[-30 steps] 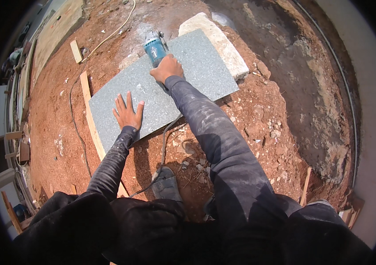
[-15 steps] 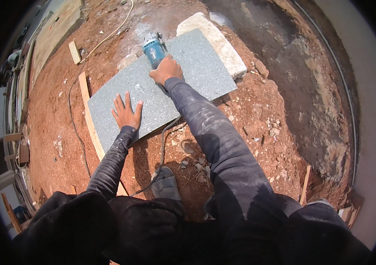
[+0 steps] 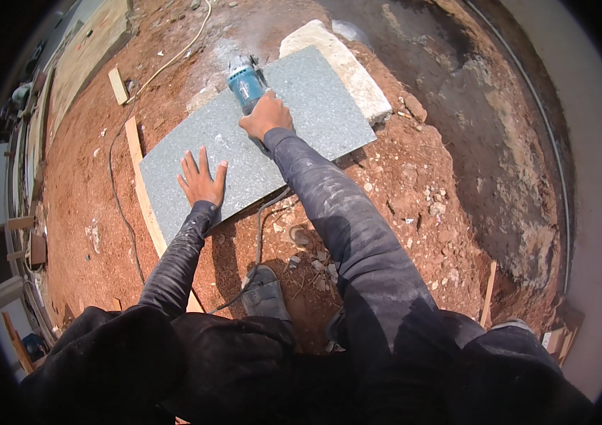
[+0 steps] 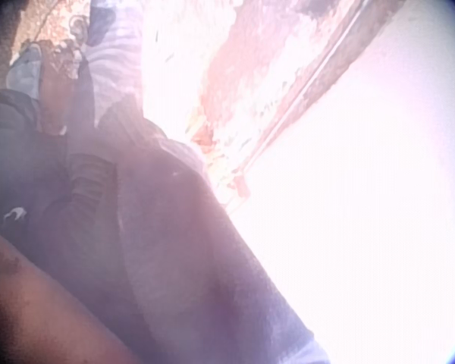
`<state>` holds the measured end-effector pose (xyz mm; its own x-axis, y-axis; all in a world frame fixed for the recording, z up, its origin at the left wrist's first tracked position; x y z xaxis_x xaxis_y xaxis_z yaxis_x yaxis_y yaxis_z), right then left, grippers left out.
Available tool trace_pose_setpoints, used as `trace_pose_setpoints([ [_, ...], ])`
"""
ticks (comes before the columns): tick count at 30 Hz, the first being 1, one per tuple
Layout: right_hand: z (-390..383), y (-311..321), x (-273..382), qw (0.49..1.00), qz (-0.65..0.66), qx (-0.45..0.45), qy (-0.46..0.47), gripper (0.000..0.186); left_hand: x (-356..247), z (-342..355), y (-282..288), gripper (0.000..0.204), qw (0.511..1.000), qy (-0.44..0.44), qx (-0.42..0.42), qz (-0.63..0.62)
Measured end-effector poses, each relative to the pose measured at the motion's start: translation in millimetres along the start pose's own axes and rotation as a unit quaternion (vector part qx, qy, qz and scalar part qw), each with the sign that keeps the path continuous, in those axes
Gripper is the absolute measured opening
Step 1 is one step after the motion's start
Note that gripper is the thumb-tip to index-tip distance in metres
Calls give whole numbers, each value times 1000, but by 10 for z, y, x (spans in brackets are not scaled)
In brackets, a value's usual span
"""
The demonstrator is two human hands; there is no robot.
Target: The person measures and marks a gray tile with a ruler, set square, and pencil, then uses an angle grinder to cut along the marked line. The tile is repositioned and cut again to complete the shape.
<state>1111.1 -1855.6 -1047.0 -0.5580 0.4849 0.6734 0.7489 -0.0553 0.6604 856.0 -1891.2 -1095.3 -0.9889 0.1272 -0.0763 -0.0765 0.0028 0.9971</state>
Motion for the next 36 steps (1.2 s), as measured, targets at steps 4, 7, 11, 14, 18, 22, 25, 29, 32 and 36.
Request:
trace_pose_setpoints([
  [4, -17, 0, -19, 1000, 6, -3, 3, 69, -6, -1, 10, 81, 1000, 0, 1, 0],
  [7, -29, 6, -37, 1000, 1, -11, 4, 69, -5, 2, 9, 80, 1000, 1, 2, 1],
  [11, -45, -11, -63, 1000, -5, -1, -4, 70, -2, 0, 9, 80, 1000, 1, 0, 0],
  [14, -71, 1, -73, 1000, -3, -3, -4, 70, 1, 0, 7, 80, 1000, 1, 2, -4],
  [18, -88, -10, -96, 1000, -1, -2, -9, 71, 7, 0, 5, 80, 1000, -1, -2, -3],
  [22, -122, 5, -121, 1000, -1, -1, -6, 71, 2, 7, -4, 80, 1000, -3, -5, -3],
  [25, -147, 18, -125, 1000, 1, -3, -4, 72, 3, 5, -1, 81, 1000, -2, -4, -9],
  [29, -180, 22, -128, 1000, -2, 0, -4, 71, 3, 6, 2, 81, 1000, 1, -2, -3],
  [32, -203, 32, -139, 1000, 1, 2, -2, 72, 5, 7, -3, 81, 1000, 2, 2, 1],
  [36, -216, 34, -165, 1000, -1, 4, -4, 73, 4, 12, -9, 81, 1000, -1, -3, -4],
])
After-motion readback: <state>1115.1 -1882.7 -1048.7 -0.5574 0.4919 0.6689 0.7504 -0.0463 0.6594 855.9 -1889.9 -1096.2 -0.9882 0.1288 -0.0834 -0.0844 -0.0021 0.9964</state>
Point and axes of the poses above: each hand's wrist, its own z-axis towards the middle knuckle, its own y-axis out of the back of the hand, x = y × z, the point moved 10 cm from there along z, towards the middle knuckle
